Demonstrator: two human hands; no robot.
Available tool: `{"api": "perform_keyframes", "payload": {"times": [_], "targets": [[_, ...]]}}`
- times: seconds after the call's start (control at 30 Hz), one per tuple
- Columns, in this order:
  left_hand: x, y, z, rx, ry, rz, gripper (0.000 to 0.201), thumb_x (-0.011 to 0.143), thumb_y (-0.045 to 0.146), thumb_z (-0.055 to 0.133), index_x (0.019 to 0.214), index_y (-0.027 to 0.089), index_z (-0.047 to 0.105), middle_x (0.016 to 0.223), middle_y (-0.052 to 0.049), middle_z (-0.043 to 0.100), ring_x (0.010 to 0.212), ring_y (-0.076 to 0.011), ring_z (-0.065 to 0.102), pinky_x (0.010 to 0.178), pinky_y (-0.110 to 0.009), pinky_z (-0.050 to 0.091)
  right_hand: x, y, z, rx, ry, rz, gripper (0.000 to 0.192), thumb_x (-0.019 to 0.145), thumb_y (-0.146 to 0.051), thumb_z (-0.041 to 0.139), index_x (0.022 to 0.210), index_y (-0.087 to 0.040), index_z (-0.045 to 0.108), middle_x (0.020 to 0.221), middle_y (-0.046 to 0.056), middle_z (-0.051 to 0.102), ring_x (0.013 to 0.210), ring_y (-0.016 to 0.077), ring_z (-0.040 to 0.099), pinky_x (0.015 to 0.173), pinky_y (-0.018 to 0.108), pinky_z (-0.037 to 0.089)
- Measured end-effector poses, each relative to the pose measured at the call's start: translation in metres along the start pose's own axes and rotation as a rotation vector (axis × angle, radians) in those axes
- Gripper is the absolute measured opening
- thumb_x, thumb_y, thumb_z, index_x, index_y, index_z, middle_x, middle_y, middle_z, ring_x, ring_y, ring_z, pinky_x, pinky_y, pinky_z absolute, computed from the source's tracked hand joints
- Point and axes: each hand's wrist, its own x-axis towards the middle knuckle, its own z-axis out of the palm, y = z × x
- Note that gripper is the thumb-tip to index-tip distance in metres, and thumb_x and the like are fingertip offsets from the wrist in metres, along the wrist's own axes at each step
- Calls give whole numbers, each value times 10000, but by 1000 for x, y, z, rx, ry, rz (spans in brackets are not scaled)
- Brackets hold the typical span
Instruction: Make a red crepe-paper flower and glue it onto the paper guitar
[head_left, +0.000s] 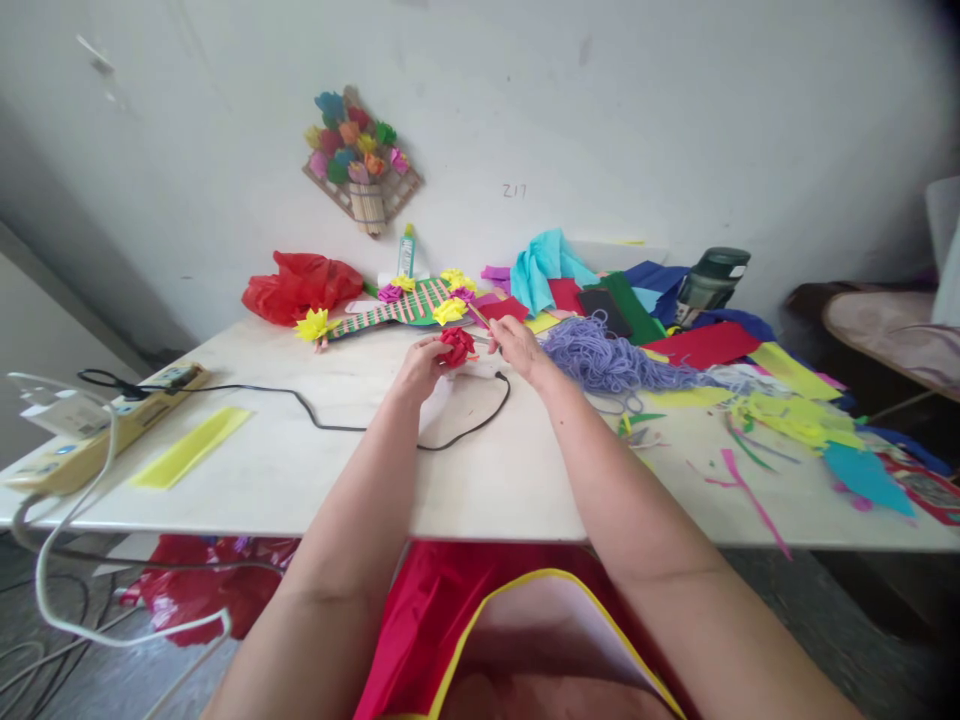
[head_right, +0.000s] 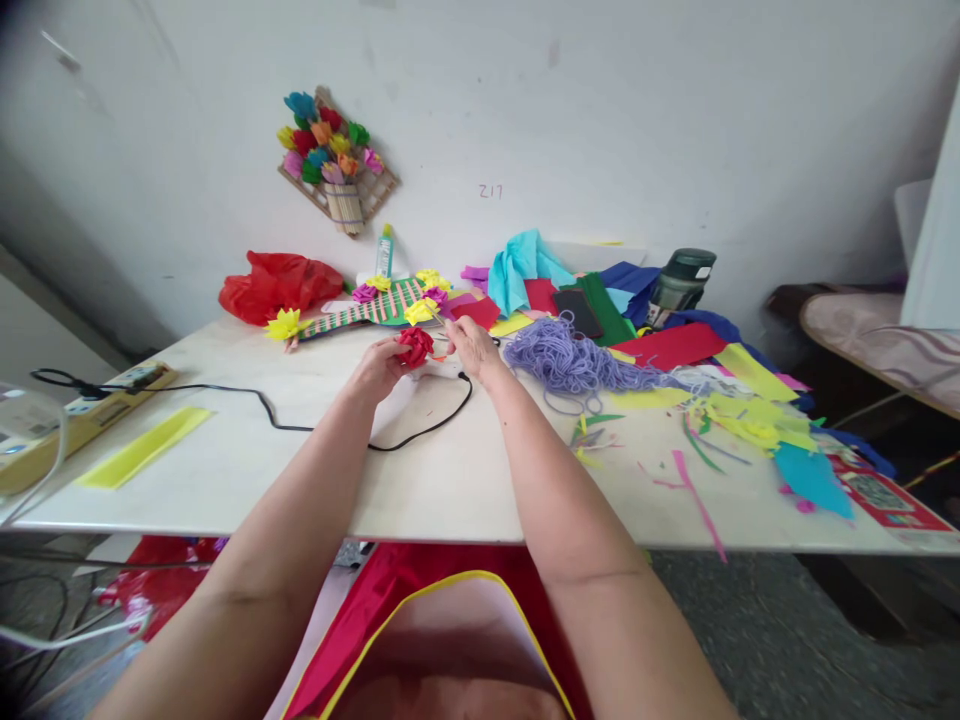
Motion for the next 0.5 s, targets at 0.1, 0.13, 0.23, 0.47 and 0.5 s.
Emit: {"api": "perform_keyframes", "payload": {"times": [0.1, 0.13, 0.23, 0.47, 0.5], "targets": [[1, 0, -3, -14, 4, -10, 138, 572, 126, 653, 707, 139, 623, 732, -74, 673, 675, -179, 642, 662, -329, 550, 0, 0, -4, -80, -52, -28, 291, 920, -390, 459, 734, -196, 570, 655, -21, 619, 662, 129, 540, 686, 250, 394], [1, -1, -4, -16, 7, -16, 142, 574, 126, 655, 711, 140, 624, 734, -76, 674, 674, -181, 645, 661, -330, 553, 1, 1, -5, -106, -66, -36, 265, 904, -365, 491, 724, -191, 578, 647, -22, 617, 653, 127, 538, 674, 246, 387], [1, -1, -5, -12, 24, -25, 153, 565, 129, 668, 714, 139, 633, 732, -78, 680, 682, -190, 658, 661, -335, 564, 3, 7, -7, -153, -90, -69, 214, 855, -330, 573, 715, -176, 623, 624, -21, 618, 626, 122, 536, 633, 236, 372], [2, 1, -9, 35, 42, -45, 197, 571, 136, 680, 763, 115, 646, 687, -68, 676, 631, -178, 649, 575, -297, 545, 6, 18, -17, -276, -79, -138, 170, 785, -325, 689, 764, -167, 747, 654, -3, 668, 642, 130, 554, 599, 239, 351], [2, 1, -9, 37, 39, -48, 196, 579, 137, 679, 770, 115, 643, 683, -63, 674, 626, -174, 647, 571, -293, 543, 5, 17, -18, -298, -70, -134, 164, 778, -325, 701, 778, -172, 758, 669, -1, 680, 652, 132, 561, 599, 239, 351]]}}
